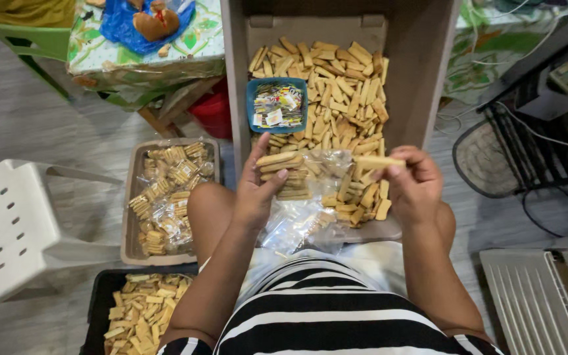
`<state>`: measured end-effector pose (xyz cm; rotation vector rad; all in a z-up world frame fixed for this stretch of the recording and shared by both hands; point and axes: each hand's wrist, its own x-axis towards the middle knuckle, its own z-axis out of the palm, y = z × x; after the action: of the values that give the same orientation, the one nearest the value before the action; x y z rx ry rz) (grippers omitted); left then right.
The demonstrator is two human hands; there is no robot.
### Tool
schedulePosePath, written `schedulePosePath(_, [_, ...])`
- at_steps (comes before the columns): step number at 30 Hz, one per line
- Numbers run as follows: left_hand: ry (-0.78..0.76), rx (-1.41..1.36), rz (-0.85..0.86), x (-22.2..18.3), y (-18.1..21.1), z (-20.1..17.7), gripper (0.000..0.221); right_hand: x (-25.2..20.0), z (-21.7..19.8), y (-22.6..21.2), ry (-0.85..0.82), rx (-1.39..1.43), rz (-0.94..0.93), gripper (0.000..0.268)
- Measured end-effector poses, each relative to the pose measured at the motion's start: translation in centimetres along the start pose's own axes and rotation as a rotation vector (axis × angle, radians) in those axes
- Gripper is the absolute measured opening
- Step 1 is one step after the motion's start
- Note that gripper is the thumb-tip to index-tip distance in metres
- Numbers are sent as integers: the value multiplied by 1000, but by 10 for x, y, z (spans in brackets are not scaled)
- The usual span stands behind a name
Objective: The person sits on the floor and packs rectangular biscuits from a large bin into small clear plastic bags. They repeatedly pick up biscuits, place them into bags, and set the filled bags aside in a nearby container.
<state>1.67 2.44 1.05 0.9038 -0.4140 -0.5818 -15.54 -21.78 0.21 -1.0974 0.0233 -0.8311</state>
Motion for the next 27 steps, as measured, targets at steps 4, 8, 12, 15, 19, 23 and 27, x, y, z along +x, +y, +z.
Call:
schedulePosePath(4, [-73,-54,10,-2,-7,18,79,-2,40,-14,-84,-574,-115,22])
schedulePosePath(8, [-81,-20,24,-4,-6,24,76,2,60,-29,-235,-810,-474,24])
schedulePosePath(12, [-94,67,-3,-7,-4,28,78,-1,70,-39,-269,-969,-636,26])
schedulePosePath(15, [-153,102,9,-10,-3,33,78,-1,73,-44,-299,-1035,-653,28])
schedulePosePath(19, [-216,205,39,-12,7,33,76,2,74,-48,-354,-1015,-641,27])
schedulePosePath(23, [-263,213,-42,-11,16,33,72,4,76,-49,-400,-998,-648,24])
schedulePosePath(27, [-333,346,53,-10,21,30,66,5,79,-46,-447,-959,-659,20])
